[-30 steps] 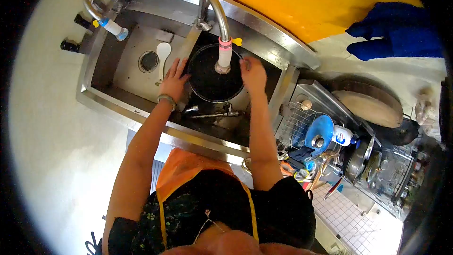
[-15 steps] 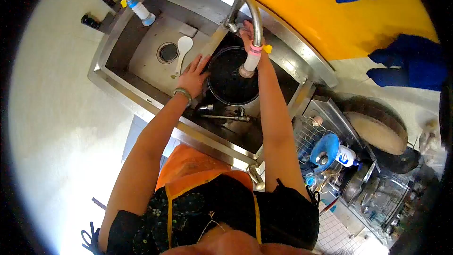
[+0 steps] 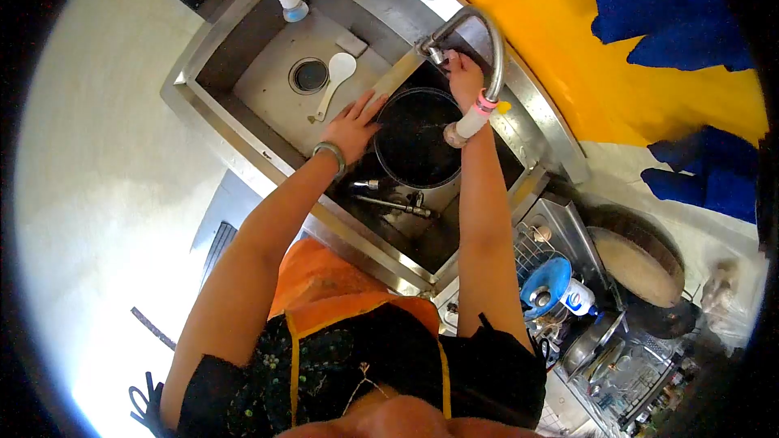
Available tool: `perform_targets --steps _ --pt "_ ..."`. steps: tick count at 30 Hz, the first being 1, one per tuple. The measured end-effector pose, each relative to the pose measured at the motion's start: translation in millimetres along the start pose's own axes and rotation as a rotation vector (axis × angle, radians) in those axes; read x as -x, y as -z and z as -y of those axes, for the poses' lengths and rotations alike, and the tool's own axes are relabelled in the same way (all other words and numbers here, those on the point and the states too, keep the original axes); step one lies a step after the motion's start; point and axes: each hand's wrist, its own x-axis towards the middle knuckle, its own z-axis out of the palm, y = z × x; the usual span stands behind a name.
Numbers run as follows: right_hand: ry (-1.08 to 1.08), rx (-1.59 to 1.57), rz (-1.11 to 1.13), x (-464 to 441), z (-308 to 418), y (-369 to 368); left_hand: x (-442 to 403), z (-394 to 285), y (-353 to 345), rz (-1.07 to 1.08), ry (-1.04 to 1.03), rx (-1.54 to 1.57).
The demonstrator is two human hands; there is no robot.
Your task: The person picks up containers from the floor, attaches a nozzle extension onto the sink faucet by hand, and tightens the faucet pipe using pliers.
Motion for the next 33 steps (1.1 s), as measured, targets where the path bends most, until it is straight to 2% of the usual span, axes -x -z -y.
perform_targets --steps 1,5,9,12,13,14,16,17,19,22,23,27,28,29,32,33 --pt "-0.08 0.069 0.073 -2.0 2.2 5.8 -0.1 0.6 0.7 0.012 -0.004 -0.003" --pt "-0.149 -0.251 0.143 3.5 13.8 11.4 -3.5 3.9 -1.8 0.042 -0.012 -0.001" --pt "-0.272 -0.357 0.128 16.9 30.9 17.5 -2.8 5.2 -3.8 0.001 -0.006 0.033" --pt "-0.293 -0.701 0.052 28.2 16.4 20.8 -1.9 4.6 -1.6 0.014 0.002 -0.004" --pt "-0.284 -0.665 0.059 33.3 1.7 17.6 -3.0 6.3 -7.1 0.014 0.006 -0.029" --pt "-0.164 -0.048 0.06 41.2 -13.4 13.6 -4.1 8.9 -12.6 0.013 0.009 -0.053" --pt "0.281 0.129 -0.157 45.8 -47.7 1.4 -3.8 8.6 -16.4 -0.001 0.027 -0.048" --pt "0.188 0.029 -0.13 47.1 -56.7 2.6 -3.5 8.2 -17.3 -0.007 0.031 -0.045" --pt "-0.002 -0.162 -0.083 58.1 -30.7 19.1 -3.6 8.7 -14.3 0.0 -0.001 -0.017" --pt "-0.015 -0.101 -0.026 73.1 -32.2 18.1 -3.3 11.6 -21.0 -0.075 -0.016 0.005" --pt "-0.156 -0.172 0.007 87.3 -29.3 14.4 -3.1 13.7 -25.6 -0.113 -0.017 0.011" --pt "0.06 0.261 -0.044 138.7 -30.7 -14.2 -1.7 8.5 1.8 0.098 0.057 0.114" --pt "0.137 0.348 -0.046 148.1 -5.4 -17.5 -2.0 11.1 -4.7 0.085 0.018 0.048" --pt "-0.003 0.259 0.087 153.0 24.3 -19.5 -2.0 14.5 -12.9 0.07 -0.02 -0.017" --pt "0.139 0.271 0.068 148.3 69.1 -42.5 -3.8 20.1 -48.9 -0.253 -0.042 0.06" --pt "0.201 0.329 0.011 139.7 81.0 -46.2 -3.3 21.1 -46.1 -0.188 -0.052 0.075"
